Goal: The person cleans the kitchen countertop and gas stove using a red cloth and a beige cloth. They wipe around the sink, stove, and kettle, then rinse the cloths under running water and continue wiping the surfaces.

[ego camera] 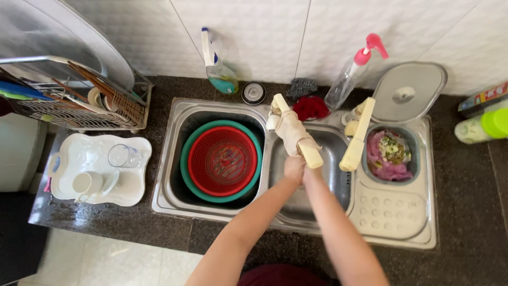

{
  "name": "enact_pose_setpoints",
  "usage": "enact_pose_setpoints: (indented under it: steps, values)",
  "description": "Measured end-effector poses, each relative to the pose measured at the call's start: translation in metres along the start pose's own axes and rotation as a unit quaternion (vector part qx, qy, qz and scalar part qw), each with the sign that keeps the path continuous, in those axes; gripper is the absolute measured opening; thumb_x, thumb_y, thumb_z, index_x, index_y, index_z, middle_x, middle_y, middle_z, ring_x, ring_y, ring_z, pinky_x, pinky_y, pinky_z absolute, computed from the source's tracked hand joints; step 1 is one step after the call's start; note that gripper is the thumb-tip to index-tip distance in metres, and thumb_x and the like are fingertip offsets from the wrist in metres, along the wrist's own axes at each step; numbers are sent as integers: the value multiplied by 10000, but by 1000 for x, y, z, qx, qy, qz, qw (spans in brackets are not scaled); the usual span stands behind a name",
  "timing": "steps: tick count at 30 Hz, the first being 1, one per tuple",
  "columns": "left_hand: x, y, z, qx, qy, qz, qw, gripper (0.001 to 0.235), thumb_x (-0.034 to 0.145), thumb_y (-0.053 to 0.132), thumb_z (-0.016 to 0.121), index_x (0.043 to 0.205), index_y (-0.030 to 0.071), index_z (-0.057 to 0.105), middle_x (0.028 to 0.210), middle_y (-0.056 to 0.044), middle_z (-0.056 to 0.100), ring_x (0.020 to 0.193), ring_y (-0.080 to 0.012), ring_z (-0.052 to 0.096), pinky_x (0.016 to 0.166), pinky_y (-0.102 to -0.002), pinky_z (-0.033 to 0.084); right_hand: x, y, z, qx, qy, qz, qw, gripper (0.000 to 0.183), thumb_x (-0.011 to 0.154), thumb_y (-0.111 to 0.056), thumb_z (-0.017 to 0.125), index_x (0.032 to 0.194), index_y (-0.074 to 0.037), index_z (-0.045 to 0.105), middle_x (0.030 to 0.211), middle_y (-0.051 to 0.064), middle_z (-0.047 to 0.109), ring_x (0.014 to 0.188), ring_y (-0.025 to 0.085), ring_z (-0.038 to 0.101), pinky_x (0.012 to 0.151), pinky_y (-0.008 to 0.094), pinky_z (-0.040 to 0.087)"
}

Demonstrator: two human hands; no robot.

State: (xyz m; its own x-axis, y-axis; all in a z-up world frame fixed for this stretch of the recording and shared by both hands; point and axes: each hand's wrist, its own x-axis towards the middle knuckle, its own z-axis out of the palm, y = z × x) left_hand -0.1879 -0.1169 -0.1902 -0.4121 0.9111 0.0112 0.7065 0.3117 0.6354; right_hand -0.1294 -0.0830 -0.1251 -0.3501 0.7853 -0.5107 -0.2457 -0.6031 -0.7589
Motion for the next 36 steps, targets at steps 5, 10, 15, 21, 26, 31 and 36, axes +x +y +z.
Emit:
enact_pose_setpoints:
  steps: [5,10,15,21,26,31,36]
  values:
    - [-30,31,8,-329,138,133,925,366,961,130,637,1295,-17,670,1246,-237,681,1146,-384,646,958,-452,515,40,10,-23,-98,-30,-57,993,455,1006,-267,618,1397,-40,570,1338,115,640,1189,248,614,990,380,517]
    - [-39,21,11,-414,35,-164,895,374,918,56,687,1285,-6,654,1212,-184,700,1085,-298,685,903,-407,552,10,51,-40,-146,-8,-233,961,458,1007,-240,620,1408,-29,557,1347,118,631,1199,252,613,1001,381,516]
    - [-2,4,8,-655,-34,-290,697,439,902,18,684,1328,70,596,1191,-85,692,1016,-200,701,838,-351,586,-2,37,-30,72,-25,-131,988,459,1036,-258,607,1435,-43,539,1373,95,615,1232,234,608,1015,379,518]
    - [17,26,24,-732,-59,-279,619,474,918,29,696,1368,81,556,1236,-81,657,1046,-198,684,860,-366,584,-40,-20,-22,134,-112,14,985,462,975,-321,594,1385,-111,556,1273,80,650,1095,250,663,897,424,561]
    - [12,36,31,-655,-19,-248,714,447,928,41,689,1357,48,560,1245,-110,653,1080,-217,667,892,-379,557,-54,-22,-20,192,-49,124,972,442,920,-396,605,1284,-147,593,1080,65,706,887,258,715,729,419,594]
    - [-2,36,29,-557,15,-183,810,425,938,54,682,1345,15,565,1255,-140,649,1114,-236,650,923,-393,529,-15,11,-30,162,-3,241,957,502,946,-543,634,1146,-84,597,799,124,654,618,250,654,535,380,552]
    - [-6,31,13,-467,45,-94,878,409,947,67,674,1333,-18,570,1264,-169,645,1148,-255,634,955,-406,502,15,30,-28,-9,49,-48,998,394,1010,-407,558,1336,-186,573,1103,-2,683,936,172,635,772,331,512]
